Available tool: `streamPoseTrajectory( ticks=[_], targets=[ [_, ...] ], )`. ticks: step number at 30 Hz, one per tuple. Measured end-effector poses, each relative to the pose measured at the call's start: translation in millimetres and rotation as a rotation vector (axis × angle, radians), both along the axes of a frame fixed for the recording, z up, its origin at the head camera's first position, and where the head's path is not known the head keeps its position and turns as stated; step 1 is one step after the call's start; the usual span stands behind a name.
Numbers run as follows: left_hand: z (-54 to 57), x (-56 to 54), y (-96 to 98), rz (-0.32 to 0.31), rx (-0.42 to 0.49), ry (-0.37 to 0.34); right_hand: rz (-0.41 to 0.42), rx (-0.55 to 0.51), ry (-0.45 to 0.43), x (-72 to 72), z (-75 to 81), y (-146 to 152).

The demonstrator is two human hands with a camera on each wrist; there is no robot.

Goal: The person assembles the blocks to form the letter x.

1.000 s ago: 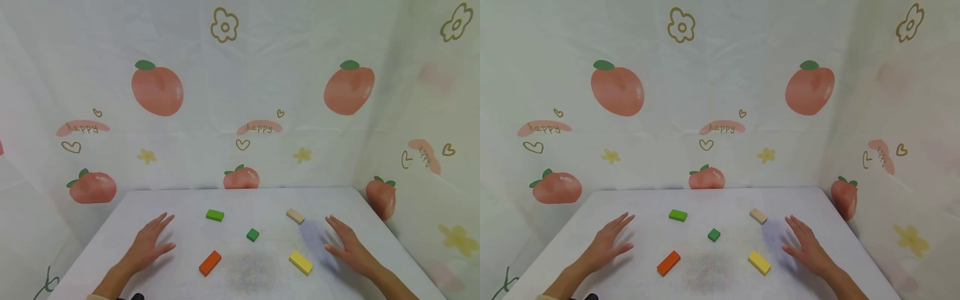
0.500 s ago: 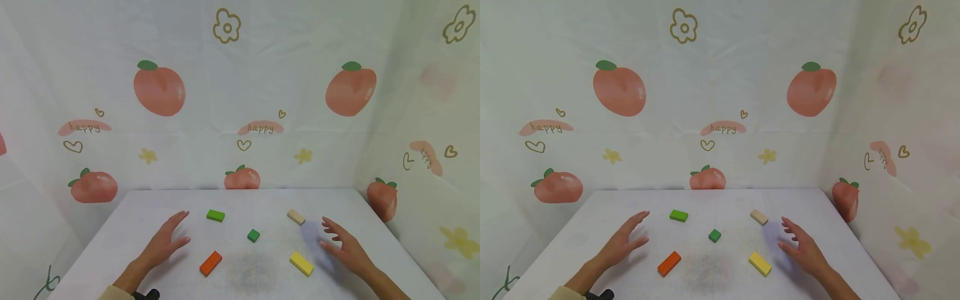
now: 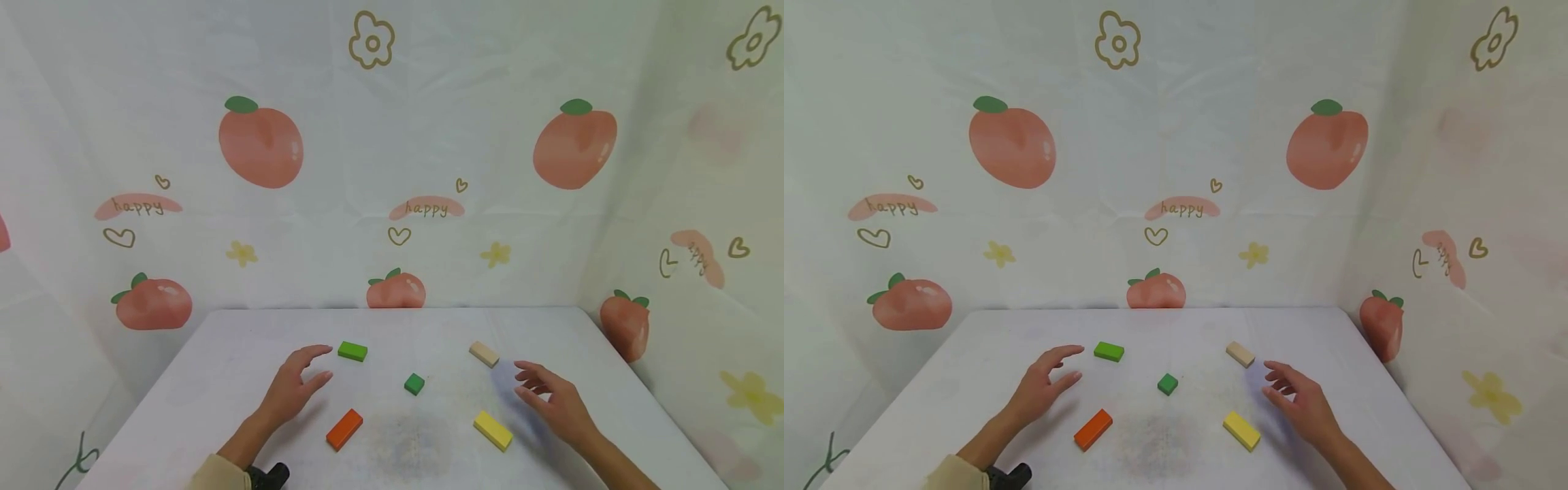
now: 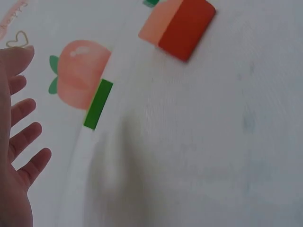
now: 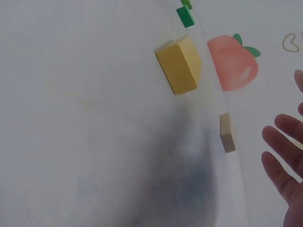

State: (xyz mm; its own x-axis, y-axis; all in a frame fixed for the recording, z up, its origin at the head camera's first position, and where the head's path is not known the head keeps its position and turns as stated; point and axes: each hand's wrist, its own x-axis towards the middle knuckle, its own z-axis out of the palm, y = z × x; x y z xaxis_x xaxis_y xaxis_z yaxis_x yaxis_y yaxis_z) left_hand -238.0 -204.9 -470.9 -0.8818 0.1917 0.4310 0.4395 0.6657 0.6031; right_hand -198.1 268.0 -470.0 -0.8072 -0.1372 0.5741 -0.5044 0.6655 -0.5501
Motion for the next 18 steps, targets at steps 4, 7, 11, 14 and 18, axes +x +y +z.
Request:
streamPoseTrajectory(
  ticks=[4,7,11,14,18],
  targets=[
    [-0.3,-1.5,9.7,-0.014,0.028,0.01,-0.005,-0.017,-0.015,-1.3,-0.1,-5.9],
    [-1.5,-2.9,14.8,-0.025,0.046,0.008,-0.006,-0.033,-0.053,-0.5,-0.4,-10.6],
    [-2.1,-4.0,21.6,-0.028,0.079,-0.018,-0.009,-0.04,-0.096,0.4,-1.8,-15.8],
    [-1.5,-3.5,27.6,-0.033,0.107,-0.044,0.01,-0.048,-0.111,0.7,-2.3,-19.1],
    [-3.2,-3.5,35.7,-0.058,0.131,-0.095,0.05,-0.057,-0.147,1.0,-2.1,-23.2]
  ],
)
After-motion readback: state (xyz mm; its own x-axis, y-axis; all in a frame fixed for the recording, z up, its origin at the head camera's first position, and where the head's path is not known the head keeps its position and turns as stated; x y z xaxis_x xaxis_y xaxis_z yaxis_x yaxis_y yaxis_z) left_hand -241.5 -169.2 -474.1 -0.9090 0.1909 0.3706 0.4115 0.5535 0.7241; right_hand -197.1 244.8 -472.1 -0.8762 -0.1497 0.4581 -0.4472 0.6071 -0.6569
